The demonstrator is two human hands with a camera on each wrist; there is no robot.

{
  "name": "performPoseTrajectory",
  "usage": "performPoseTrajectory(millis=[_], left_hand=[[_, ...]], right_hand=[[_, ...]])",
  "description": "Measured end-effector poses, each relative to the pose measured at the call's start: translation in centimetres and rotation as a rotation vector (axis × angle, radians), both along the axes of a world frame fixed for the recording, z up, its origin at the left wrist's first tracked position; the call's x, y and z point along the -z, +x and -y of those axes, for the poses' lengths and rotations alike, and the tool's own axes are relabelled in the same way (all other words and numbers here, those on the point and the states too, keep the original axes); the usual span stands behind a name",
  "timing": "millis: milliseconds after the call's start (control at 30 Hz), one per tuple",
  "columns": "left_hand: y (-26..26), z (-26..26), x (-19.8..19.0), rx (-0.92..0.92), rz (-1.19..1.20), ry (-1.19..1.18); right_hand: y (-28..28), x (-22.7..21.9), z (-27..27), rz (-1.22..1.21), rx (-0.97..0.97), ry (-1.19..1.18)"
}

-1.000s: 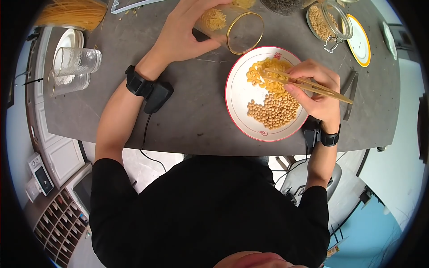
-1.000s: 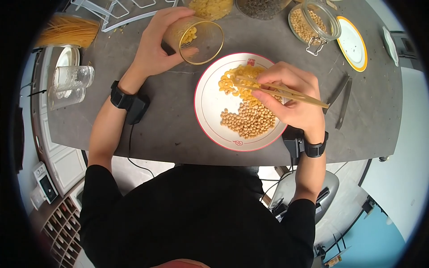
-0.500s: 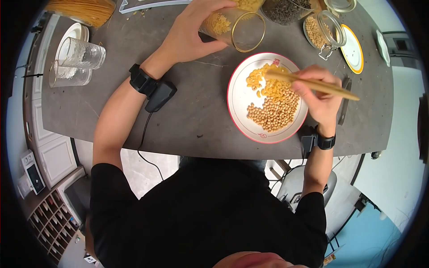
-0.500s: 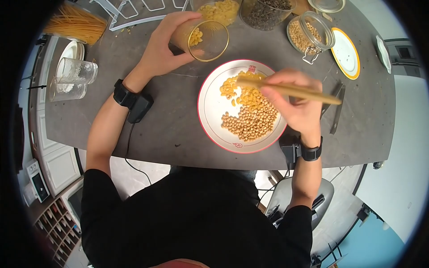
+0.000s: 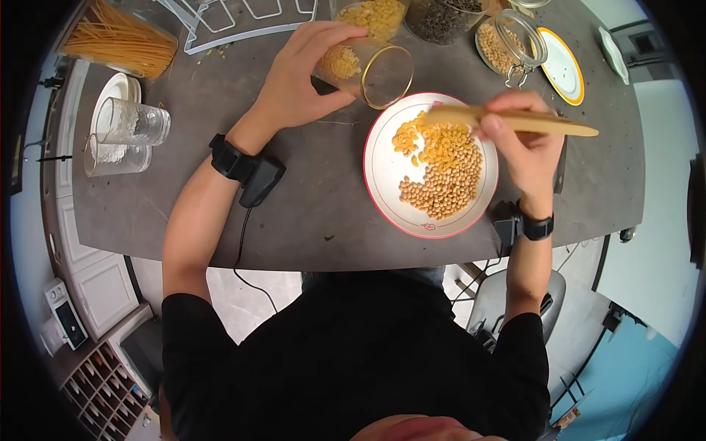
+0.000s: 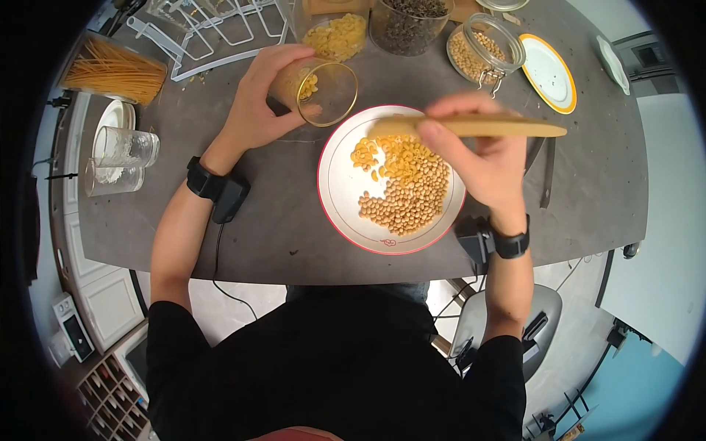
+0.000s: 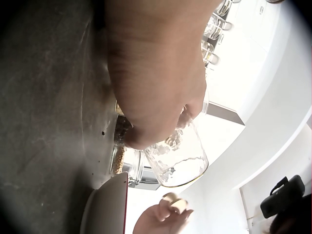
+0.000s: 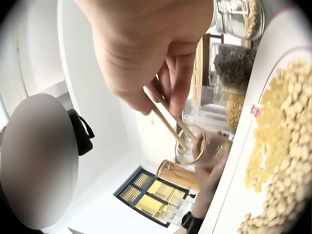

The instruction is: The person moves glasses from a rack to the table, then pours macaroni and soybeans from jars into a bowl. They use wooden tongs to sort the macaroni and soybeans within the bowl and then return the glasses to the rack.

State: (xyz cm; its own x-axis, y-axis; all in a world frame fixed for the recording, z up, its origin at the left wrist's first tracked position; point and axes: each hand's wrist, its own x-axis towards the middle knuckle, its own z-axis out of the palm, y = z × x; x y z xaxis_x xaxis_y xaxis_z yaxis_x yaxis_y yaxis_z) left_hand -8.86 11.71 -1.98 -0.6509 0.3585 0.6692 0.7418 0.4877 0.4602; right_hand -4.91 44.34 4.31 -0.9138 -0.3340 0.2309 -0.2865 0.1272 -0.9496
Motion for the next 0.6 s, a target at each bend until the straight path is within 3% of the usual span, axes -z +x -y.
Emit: performPoseTrajectory(millis=[267, 400, 600], left_hand=[[-0.2, 0.0, 0.2, -0.017, 0.015, -0.010], [0.0, 0.2, 0.3, -0.015, 0.039, -0.025], [-0.2, 0.2, 0.4, -0.016, 0.037, -0.040]], right_hand=[[-0.1, 0.0, -0.6, -0.188, -0.186, 0.350], [-0.4, 0.5, -1.0, -0.277, -0.218, 0.377], [-0.6, 0.7, -1.8, -0.136, -0.144, 0.337]])
